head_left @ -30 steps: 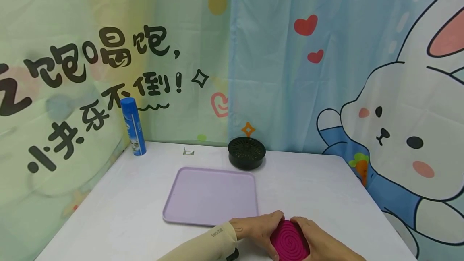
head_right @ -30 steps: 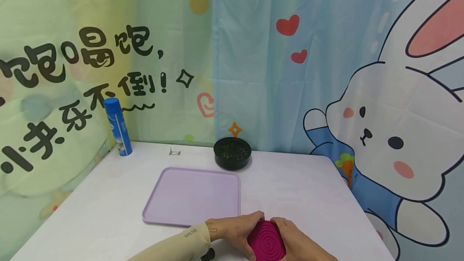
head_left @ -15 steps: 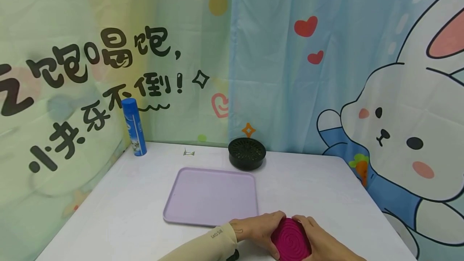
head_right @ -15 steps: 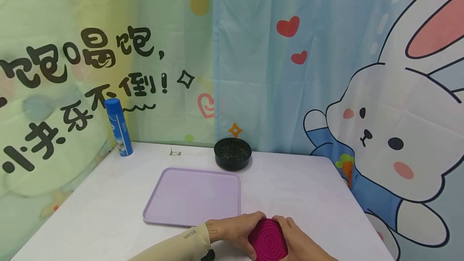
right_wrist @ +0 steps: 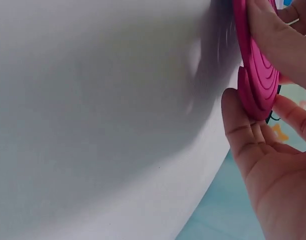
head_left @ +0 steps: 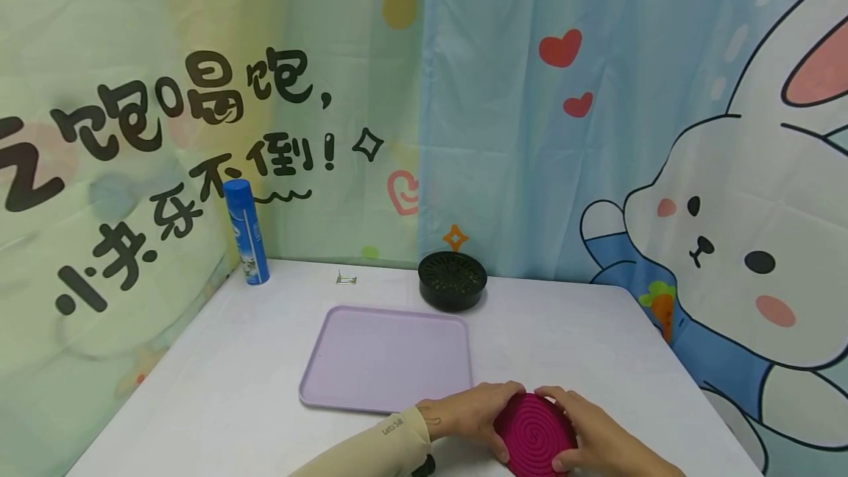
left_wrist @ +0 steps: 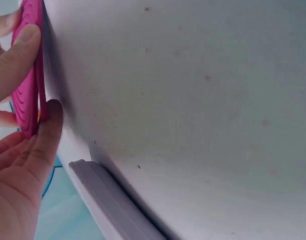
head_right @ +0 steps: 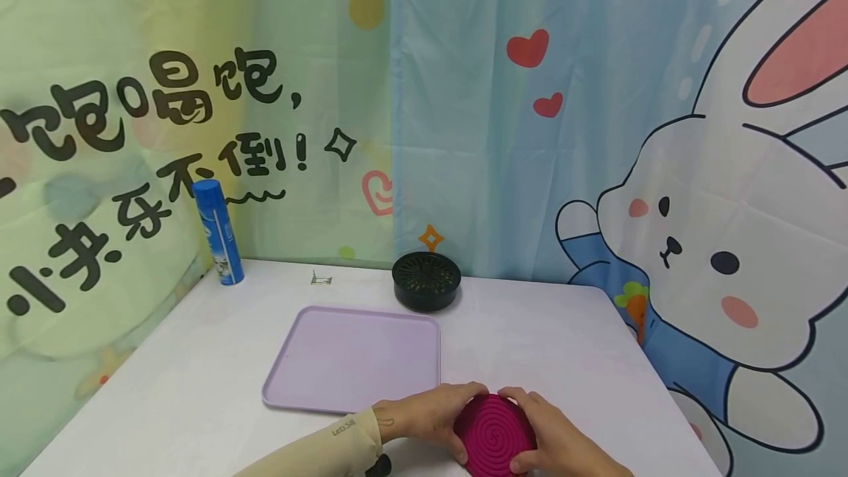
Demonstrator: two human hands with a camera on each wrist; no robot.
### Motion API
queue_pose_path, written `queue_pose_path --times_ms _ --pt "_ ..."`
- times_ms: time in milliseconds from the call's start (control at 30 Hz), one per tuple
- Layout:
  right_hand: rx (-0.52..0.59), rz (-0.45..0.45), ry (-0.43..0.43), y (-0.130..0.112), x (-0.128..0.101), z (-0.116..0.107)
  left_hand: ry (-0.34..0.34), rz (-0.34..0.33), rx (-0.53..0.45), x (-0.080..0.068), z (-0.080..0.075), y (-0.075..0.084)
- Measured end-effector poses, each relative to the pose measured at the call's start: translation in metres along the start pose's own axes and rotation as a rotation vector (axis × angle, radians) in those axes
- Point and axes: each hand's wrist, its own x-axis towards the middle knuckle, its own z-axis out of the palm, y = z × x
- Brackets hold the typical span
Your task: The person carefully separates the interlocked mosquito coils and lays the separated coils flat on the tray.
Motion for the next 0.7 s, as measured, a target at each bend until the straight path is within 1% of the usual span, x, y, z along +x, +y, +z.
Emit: queue_pose_path --times_ms 67,200,267,367,533,700 --pt "0.02 -0.015 -0.005 0.001 0.001 -0.002 0.0 -0.008 -0.001 0.0 0.0 0.0" --pt "0.02 -0.063 -0.011 0.004 0.003 -0.007 0.009 -0.027 0.007 0.0 -0.002 0.0" --pt "0.013 -0.09 -0.002 0.007 0.002 -0.009 0.015 -0.036 0.003 -0.001 -0.004 0.0" --pt "0.019 -0.118 0.025 0.01 0.002 -0.013 0.021 -0.029 -0.019 -0.001 -0.006 -0.001" --pt "0.073 -0.095 0.062 0.013 0.001 -0.018 0.016 -0.037 -0.102 -0.001 -0.011 -0.004" --pt "0.14 -0.046 0.066 0.012 0.002 -0.024 0.023 -0.053 -0.166 -0.002 -0.016 -0.005"
